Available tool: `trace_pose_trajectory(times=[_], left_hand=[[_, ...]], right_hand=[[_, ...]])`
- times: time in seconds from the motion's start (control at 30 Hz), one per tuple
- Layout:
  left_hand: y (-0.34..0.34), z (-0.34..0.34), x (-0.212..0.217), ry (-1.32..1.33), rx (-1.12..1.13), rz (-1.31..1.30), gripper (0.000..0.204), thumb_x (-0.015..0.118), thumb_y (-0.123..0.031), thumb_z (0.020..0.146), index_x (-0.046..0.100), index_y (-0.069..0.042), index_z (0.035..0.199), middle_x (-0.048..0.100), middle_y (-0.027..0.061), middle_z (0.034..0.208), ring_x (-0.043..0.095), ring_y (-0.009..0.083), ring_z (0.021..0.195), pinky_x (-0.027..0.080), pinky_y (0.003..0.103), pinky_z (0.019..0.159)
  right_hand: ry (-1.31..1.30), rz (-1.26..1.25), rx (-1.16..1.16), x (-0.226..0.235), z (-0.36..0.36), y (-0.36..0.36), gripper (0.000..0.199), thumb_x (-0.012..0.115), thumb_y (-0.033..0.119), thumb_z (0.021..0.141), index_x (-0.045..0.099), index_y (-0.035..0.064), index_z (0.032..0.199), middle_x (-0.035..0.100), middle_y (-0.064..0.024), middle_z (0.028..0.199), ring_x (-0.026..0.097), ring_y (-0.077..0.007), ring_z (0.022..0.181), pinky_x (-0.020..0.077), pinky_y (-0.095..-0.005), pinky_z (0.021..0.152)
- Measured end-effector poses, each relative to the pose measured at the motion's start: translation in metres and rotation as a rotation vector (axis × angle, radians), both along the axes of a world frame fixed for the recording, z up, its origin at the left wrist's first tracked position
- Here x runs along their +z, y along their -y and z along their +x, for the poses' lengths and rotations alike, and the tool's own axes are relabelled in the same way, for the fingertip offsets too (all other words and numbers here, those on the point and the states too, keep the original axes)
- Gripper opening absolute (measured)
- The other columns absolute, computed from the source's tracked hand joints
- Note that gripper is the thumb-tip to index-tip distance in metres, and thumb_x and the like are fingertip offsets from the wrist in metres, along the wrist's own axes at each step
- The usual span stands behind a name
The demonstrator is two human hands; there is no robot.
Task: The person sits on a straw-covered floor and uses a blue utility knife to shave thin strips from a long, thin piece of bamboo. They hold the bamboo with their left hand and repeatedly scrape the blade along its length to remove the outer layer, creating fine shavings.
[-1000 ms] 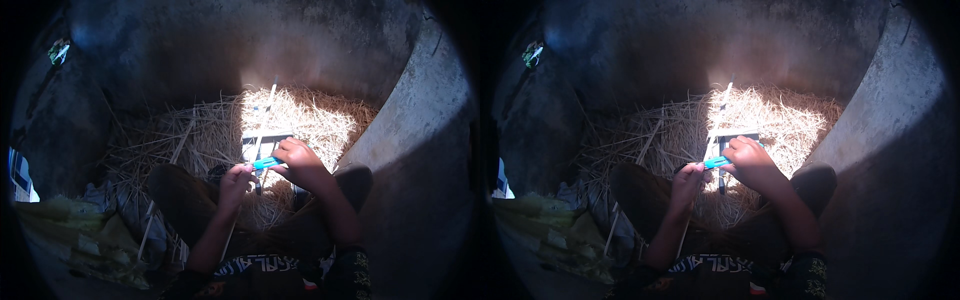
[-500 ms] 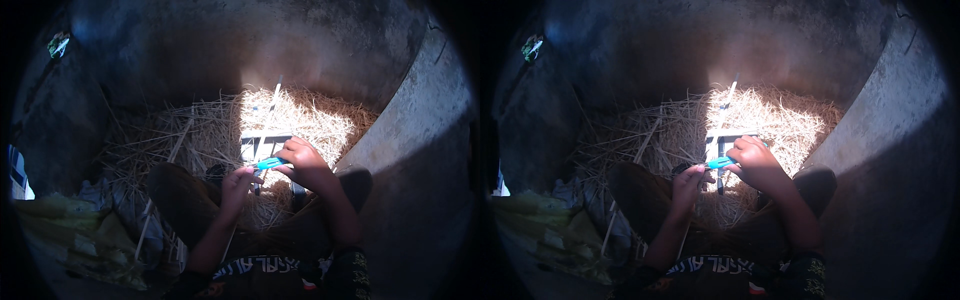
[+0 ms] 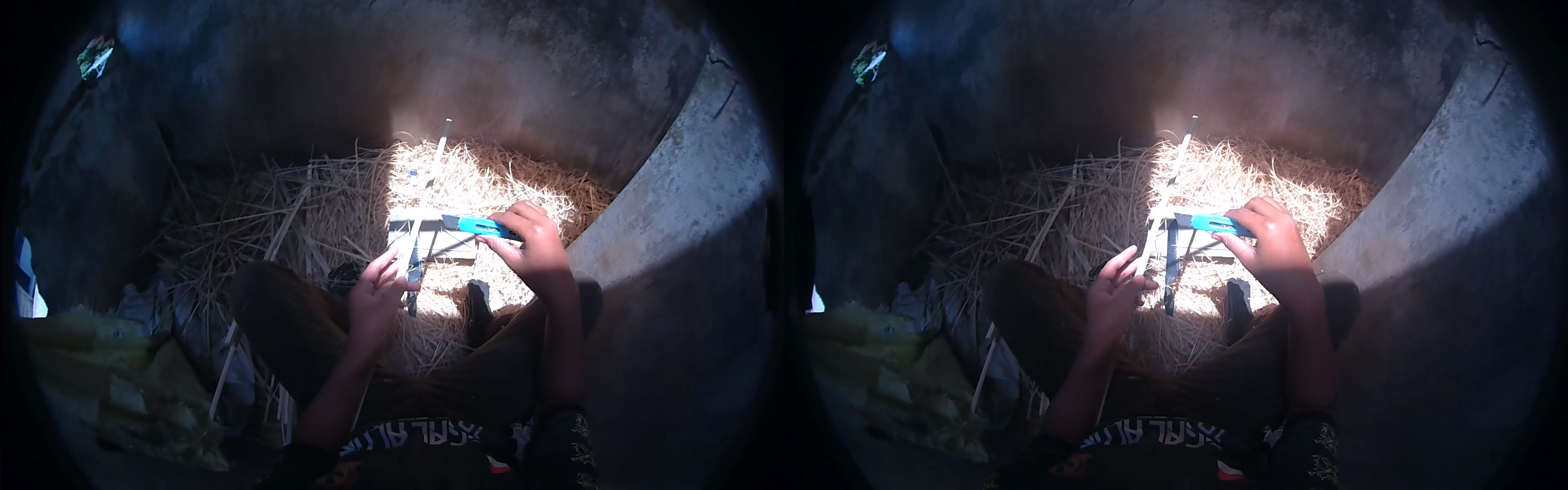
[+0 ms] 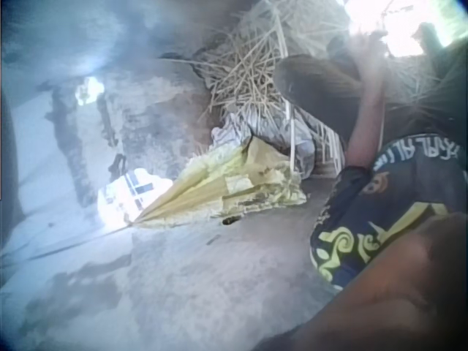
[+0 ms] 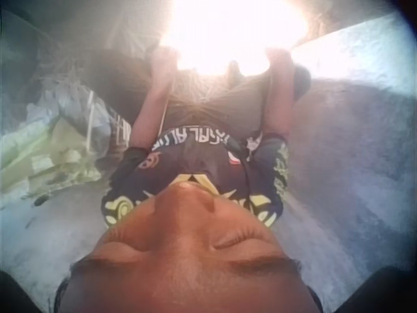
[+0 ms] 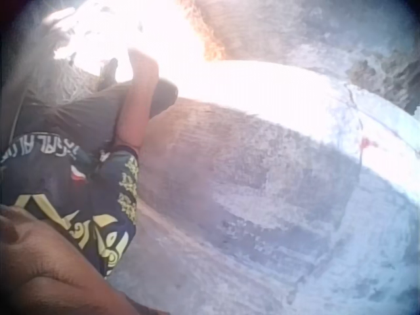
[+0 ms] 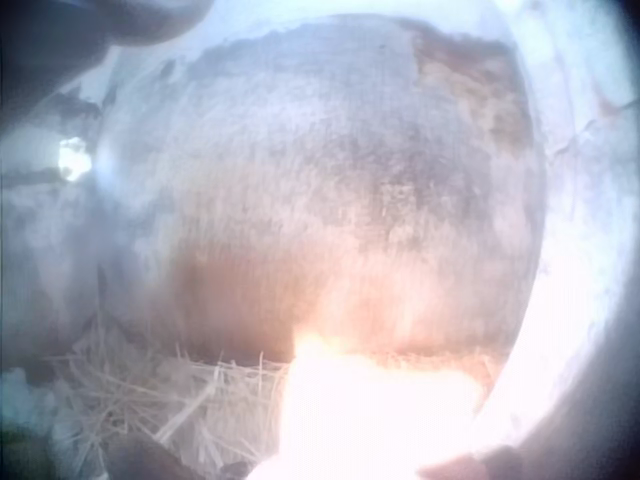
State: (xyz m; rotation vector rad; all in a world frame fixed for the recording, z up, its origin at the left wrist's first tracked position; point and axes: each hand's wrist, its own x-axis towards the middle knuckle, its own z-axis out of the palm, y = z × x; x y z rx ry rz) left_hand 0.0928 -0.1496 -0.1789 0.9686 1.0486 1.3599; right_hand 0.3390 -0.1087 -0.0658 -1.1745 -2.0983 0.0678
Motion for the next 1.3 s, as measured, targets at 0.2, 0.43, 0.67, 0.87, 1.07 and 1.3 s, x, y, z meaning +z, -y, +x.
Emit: trace_pose_trajectory(times=[0.2, 0.43, 0.67, 0.87, 1.07, 1.3], left_hand=[[-0.001, -0.001, 0.001, -0.003, -0.086, -0.011, 0.03, 0.073, -0.018, 0.092, 0.065, -0.005, 0.118, 0.069, 0.0037, 0.104, 0.068, 0.0101, 0.092, 0.047, 0.022, 0.066], [0.005, 0.004, 0.013, 0.031, -0.055, -0.021, 0.029, 0.073, -0.021, 0.093, 0.066, -0.004, 0.116, 0.069, 0.004, 0.103, 0.068, 0.0097, 0.086, 0.046, 0.022, 0.068], [0.003, 0.0, 0.009, 0.03, -0.068, 0.031, 0.029, 0.069, -0.022, 0.096, 0.064, -0.002, 0.116, 0.07, 0.0049, 0.094, 0.067, 0.0095, 0.085, 0.046, 0.022, 0.066], [0.005, 0.003, 0.011, 0.053, -0.052, 0.056, 0.024, 0.059, -0.021, 0.102, 0.063, -0.002, 0.115, 0.07, 0.0053, 0.088, 0.06, 0.0063, 0.077, 0.045, 0.022, 0.068], [0.003, 0.009, -0.001, 0.034, -0.001, 0.112, 0.026, 0.051, -0.023, 0.105, 0.061, -0.001, 0.115, 0.069, 0.007, 0.086, 0.061, 0.0072, 0.075, 0.046, 0.022, 0.065], [0.0, 0.007, -0.009, 0.097, 0.016, 0.102, 0.028, 0.048, -0.026, 0.106, 0.059, -0.002, 0.114, 0.068, 0.0073, 0.089, 0.063, 0.0075, 0.075, 0.046, 0.022, 0.063]], right_hand=[[0.066, -0.049, 0.103, -0.011, -0.017, 0.003, 0.028, 0.078, 0.022, 0.078, 0.072, 0.0023, 0.097, 0.063, -0.0115, 0.086, 0.061, -0.0298, 0.088, 0.0487, -0.0402, 0.083], [0.12, -0.018, 0.241, -0.03, -0.035, 0.005, 0.025, 0.078, 0.023, 0.079, 0.071, 0.0058, 0.095, 0.061, -0.0081, 0.084, 0.06, -0.0267, 0.085, 0.0478, -0.0387, 0.082], [0.161, -0.039, 0.233, -0.029, -0.037, 0.009, 0.023, 0.078, 0.025, 0.08, 0.072, 0.0081, 0.096, 0.061, -0.006, 0.083, 0.06, -0.0259, 0.083, 0.0478, -0.0391, 0.082], [0.16, -0.039, 0.235, -0.032, -0.041, 0.011, 0.023, 0.077, 0.025, 0.081, 0.069, 0.0071, 0.093, 0.058, -0.0069, 0.082, 0.059, -0.0267, 0.085, 0.0474, -0.0398, 0.08], [0.165, -0.02, 0.225, -0.035, -0.044, 0.012, 0.023, 0.077, 0.024, 0.08, 0.068, 0.0063, 0.091, 0.057, -0.0076, 0.082, 0.058, -0.0271, 0.086, 0.047, -0.0402, 0.08], [0.174, -0.002, 0.188, -0.032, -0.041, 0.009, 0.025, 0.077, 0.024, 0.08, 0.069, 0.0062, 0.095, 0.06, -0.0079, 0.086, 0.059, -0.0267, 0.088, 0.0464, -0.0394, 0.08]])
